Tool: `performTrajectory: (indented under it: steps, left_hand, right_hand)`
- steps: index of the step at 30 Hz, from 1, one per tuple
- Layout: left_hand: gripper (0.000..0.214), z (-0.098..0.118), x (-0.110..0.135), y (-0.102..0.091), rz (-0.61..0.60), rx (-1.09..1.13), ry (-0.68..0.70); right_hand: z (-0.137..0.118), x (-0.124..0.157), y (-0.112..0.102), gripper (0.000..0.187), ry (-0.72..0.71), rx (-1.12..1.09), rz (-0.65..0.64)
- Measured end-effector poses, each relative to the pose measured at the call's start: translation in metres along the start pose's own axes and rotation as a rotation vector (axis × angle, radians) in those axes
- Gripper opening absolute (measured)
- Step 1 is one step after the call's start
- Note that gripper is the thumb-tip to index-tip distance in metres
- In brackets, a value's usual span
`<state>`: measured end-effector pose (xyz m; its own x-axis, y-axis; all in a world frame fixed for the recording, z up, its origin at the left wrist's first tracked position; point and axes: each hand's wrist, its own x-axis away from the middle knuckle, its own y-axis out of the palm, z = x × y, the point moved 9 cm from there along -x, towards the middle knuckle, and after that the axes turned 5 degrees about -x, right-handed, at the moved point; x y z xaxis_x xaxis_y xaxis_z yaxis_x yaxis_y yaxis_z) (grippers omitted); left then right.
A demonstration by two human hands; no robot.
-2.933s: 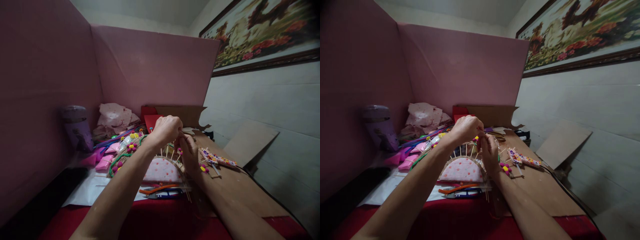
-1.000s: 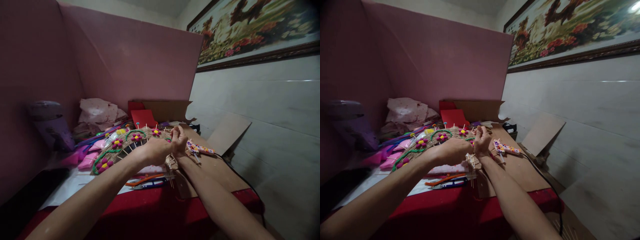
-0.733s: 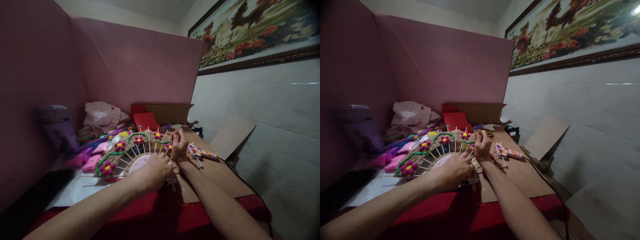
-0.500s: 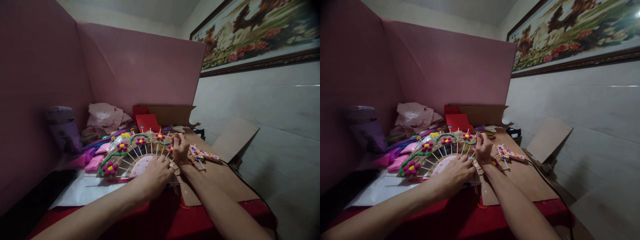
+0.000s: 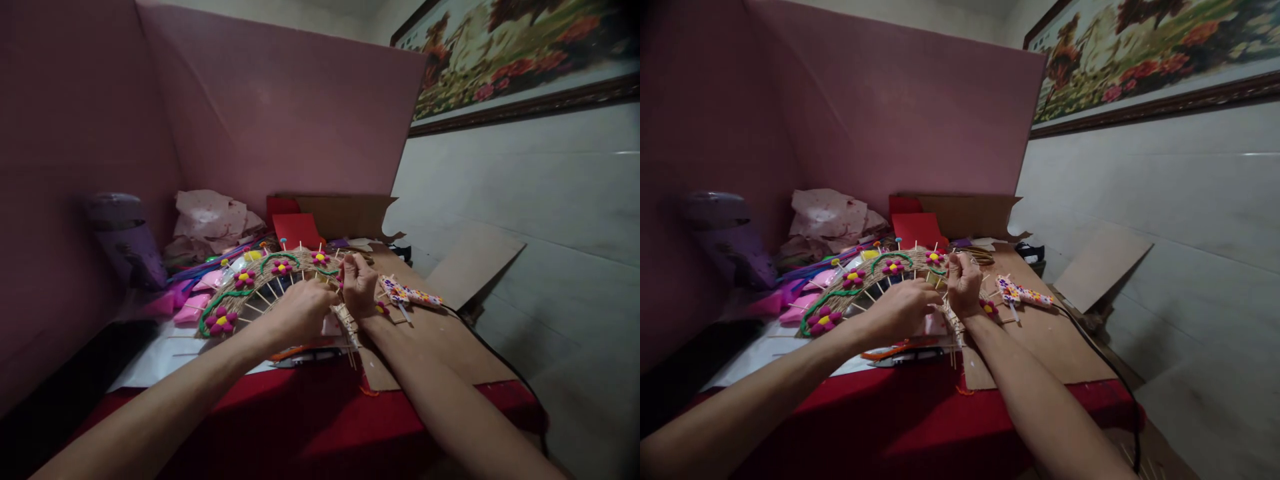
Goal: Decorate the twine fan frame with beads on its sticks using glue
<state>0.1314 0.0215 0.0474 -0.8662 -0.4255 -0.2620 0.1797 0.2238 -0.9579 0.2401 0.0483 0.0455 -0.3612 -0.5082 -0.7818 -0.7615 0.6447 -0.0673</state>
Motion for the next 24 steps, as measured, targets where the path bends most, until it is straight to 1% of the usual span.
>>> performTrajectory:
  steps: [3,5,6,9,10,12,14,16,20,22,24]
  left_hand:
    - [0.021,-0.019,-0.001,-0.006,-0.042,-0.004,-0.123]
    - [0.019,-0.027,0.001,-0.008,-0.114,0.013,-0.172]
    - [0.018,-0.028,0.003,-0.006,-0.177,0.030,-0.174]
    - [0.019,-0.019,0.011,0.005,-0.386,0.086,-0.080]
    - [0.020,-0.014,0.014,0.008,-0.440,0.094,-0.045]
    - [0.022,-0.009,0.019,0.013,-0.499,0.074,-0.006]
    - [0.022,-0.007,0.021,0.016,-0.512,0.021,-0.006]
    - [0.021,-0.009,0.022,0.017,-0.500,-0.035,-0.023]
    - [0.015,-0.019,0.022,0.021,-0.489,-0.105,-0.090]
    - [0.017,-0.025,0.021,0.025,-0.485,-0.120,-0.110]
    - [0.017,-0.032,0.019,0.027,-0.450,-0.127,-0.134]
  right_hand:
    - [-0.003,0.000,0.001,0.032,-0.016,0.010,-0.020]
    - [-0.005,0.001,0.002,0.032,-0.022,0.010,-0.028]
    - [-0.005,0.001,0.002,0.032,-0.025,0.008,-0.030]
    - [-0.008,0.002,0.002,0.032,-0.030,0.003,-0.037]
    - [-0.008,0.002,0.003,0.032,-0.033,0.003,-0.040]
    - [-0.010,0.002,0.003,0.032,-0.042,0.011,-0.047]
    - [-0.011,0.002,0.003,0.032,-0.053,0.021,-0.053]
    - [-0.011,0.001,0.004,0.032,-0.060,0.026,-0.058]
    - [-0.014,0.003,0.005,0.033,-0.083,0.037,-0.070]
    - [-0.023,0.006,0.006,0.032,-0.143,0.056,-0.085]
    - [-0.037,0.012,0.010,0.030,-0.248,0.078,-0.142]
